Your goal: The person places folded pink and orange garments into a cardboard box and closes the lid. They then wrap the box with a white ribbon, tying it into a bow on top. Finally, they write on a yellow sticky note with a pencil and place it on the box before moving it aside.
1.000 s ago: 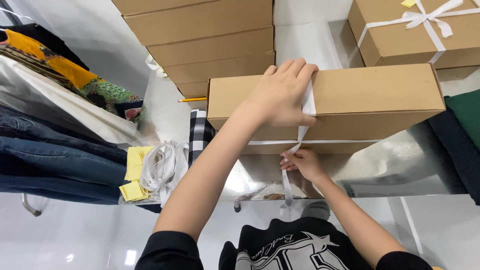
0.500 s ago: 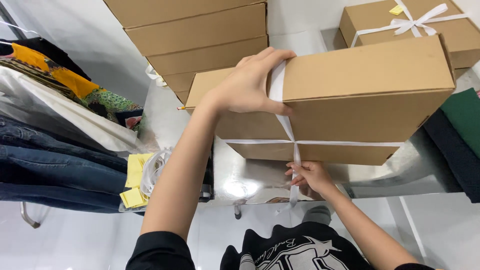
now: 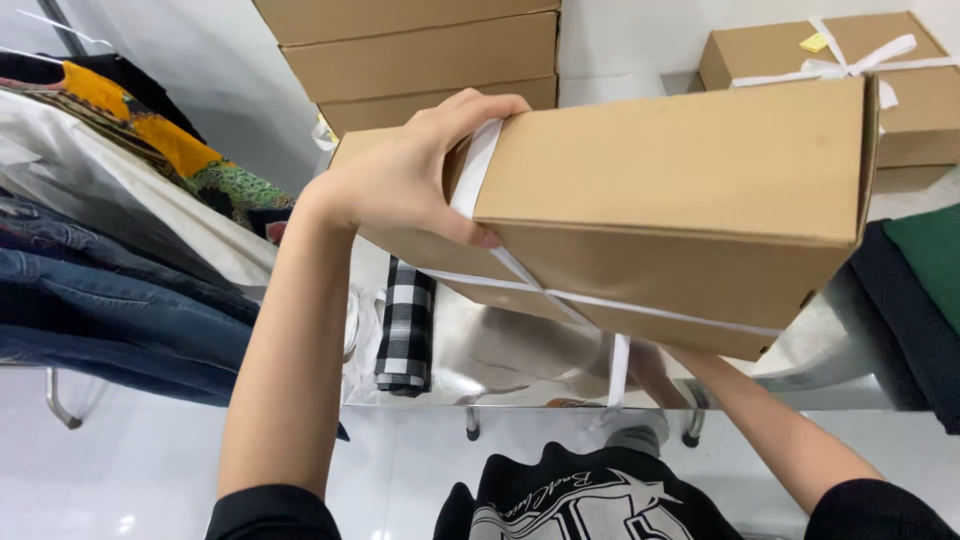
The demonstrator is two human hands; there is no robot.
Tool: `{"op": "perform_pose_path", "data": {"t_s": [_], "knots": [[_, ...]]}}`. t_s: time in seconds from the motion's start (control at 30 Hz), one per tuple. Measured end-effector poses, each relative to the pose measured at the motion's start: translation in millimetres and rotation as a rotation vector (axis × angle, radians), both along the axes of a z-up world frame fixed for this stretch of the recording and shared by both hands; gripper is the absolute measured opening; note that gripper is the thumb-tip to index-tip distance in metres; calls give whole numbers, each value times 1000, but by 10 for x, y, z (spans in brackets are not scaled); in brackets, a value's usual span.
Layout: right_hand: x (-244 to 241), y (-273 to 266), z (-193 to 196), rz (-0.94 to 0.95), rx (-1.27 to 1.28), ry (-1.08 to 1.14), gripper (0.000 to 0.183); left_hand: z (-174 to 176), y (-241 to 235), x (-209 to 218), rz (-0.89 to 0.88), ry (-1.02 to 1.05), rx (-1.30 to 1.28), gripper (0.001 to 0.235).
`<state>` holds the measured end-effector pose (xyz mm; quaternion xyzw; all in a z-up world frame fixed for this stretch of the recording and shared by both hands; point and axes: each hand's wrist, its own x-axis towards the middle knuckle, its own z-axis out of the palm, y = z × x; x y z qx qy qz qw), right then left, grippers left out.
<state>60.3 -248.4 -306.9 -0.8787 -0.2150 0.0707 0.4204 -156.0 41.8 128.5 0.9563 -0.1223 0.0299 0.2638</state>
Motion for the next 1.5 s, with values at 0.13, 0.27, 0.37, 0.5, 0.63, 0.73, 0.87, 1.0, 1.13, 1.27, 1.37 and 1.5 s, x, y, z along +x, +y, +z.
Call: {"op": "perform_pose_path", "data": {"t_s": [0.13, 0.27, 0.37, 0.5, 0.63, 0.73, 0.87, 1.0, 1.13, 1.27, 1.37, 1.5], "knots": [[555, 107, 212, 123, -79, -244, 13, 52, -8, -300, -37, -110, 45, 99], [1038, 36, 370, 219, -169, -472, 18, 33, -74, -430, -43, -1, 48, 101], [1449, -25, 515, 269, -235, -643, 25, -133, -169, -471, -40, 1, 66, 105], [1887, 215, 1005, 240, -201, -947, 21, -380, -395, -516, 0, -49, 67, 101], [1819, 422, 1619, 220, 20, -951, 19, -779, -556, -498, 25, -110, 99, 106], [1758, 600, 1893, 240, 153, -1041, 19, -1022, -755, -460, 46, -258, 114, 99], [1635, 737, 2121, 274, 246, -985, 26, -1413, -967, -383, 110, -400, 208, 96], [1463, 694, 2325, 321, 296, -973, 26, -1814, -1226, -310, 165, -544, 284, 84], [1188, 638, 2500, 266, 297, -961, 26, -2288, -1533, -307, 202, -524, 407, 106], [815, 506, 2753, 320, 440, -889, 20, -2799, -1805, -270, 343, -741, 542, 44], [469, 318, 2906, 382, 446, -842, 17, -3127, -1950, -270, 355, -779, 565, 34], [55, 36, 2864, 454, 318, -857, 17, -3512, -2063, -260, 380, -820, 602, 30]]}}
